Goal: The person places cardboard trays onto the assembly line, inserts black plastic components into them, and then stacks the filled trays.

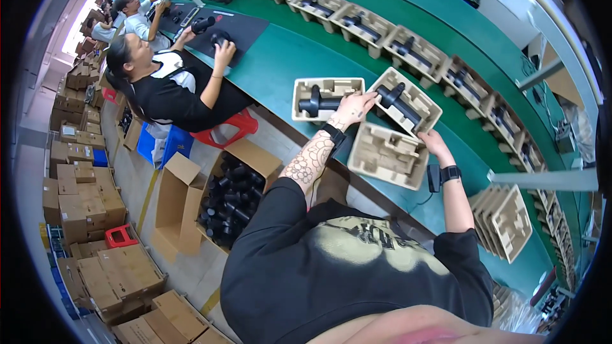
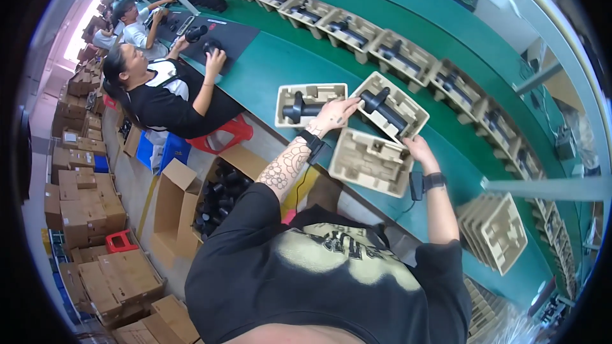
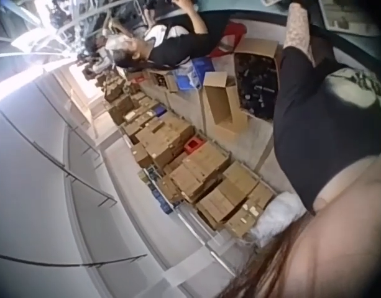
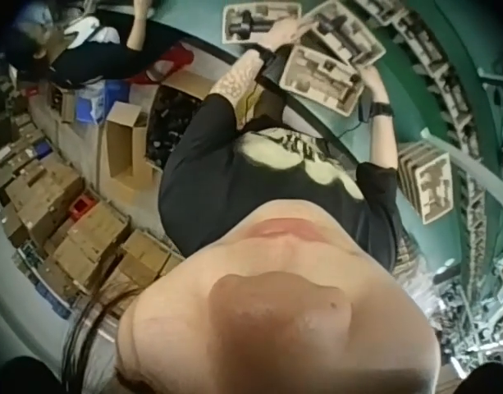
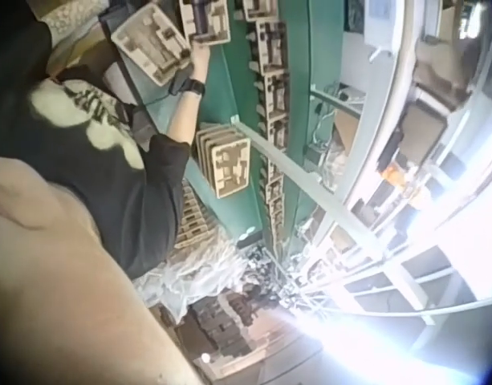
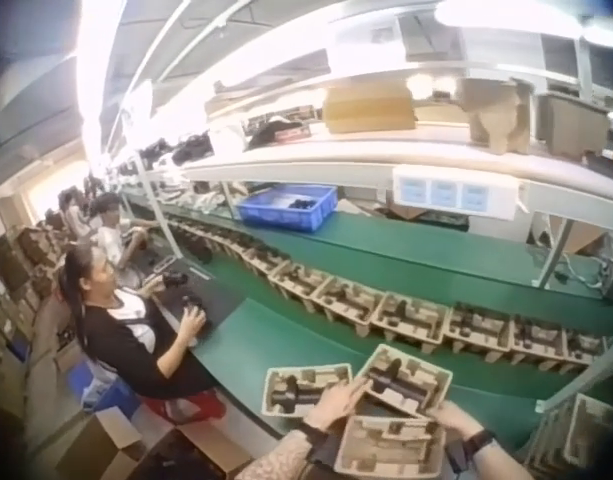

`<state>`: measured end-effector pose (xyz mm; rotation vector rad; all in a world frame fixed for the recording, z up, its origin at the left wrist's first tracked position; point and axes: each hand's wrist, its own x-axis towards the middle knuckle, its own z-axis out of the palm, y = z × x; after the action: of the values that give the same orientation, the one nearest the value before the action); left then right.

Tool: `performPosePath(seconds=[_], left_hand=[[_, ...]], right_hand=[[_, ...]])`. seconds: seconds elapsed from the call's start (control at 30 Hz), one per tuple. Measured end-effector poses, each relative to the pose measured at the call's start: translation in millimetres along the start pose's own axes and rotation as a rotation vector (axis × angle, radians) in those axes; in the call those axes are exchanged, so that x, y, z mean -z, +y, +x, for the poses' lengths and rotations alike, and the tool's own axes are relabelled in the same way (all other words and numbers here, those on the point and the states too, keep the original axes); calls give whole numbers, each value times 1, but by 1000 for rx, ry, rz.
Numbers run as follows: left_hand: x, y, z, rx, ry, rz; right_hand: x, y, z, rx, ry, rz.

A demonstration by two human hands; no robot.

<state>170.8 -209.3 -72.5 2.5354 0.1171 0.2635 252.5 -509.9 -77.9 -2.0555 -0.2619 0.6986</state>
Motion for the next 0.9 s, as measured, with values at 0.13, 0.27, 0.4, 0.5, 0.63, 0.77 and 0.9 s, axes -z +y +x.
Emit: performPosePath(seconds=[0.13,0.27,0.4,0.5,0.63,0.77,0.9], left_hand=[[51,-62,19,23,28,-13],[111,-122,27,145,-62,-18],[166,-159,25,199,-188,-81],[193,-203,32,224,-214,-178],[190,-290,51,117,-10,-76],[194,-302,80,187,-89,-215],[202,-280,92,258,-63,-295]], right_hand=[[-47,-68,49,-117,-131,-105],[-106,-122,89,-112,-141,-157],[-141,-133,118,68,-18,-295],[-160,-146,133,155,37,-252],[-174,-178,144,148,-84,-303],[-211,-200,159,116,-22,-465],[-231,-206,159,-16,194,-486]])
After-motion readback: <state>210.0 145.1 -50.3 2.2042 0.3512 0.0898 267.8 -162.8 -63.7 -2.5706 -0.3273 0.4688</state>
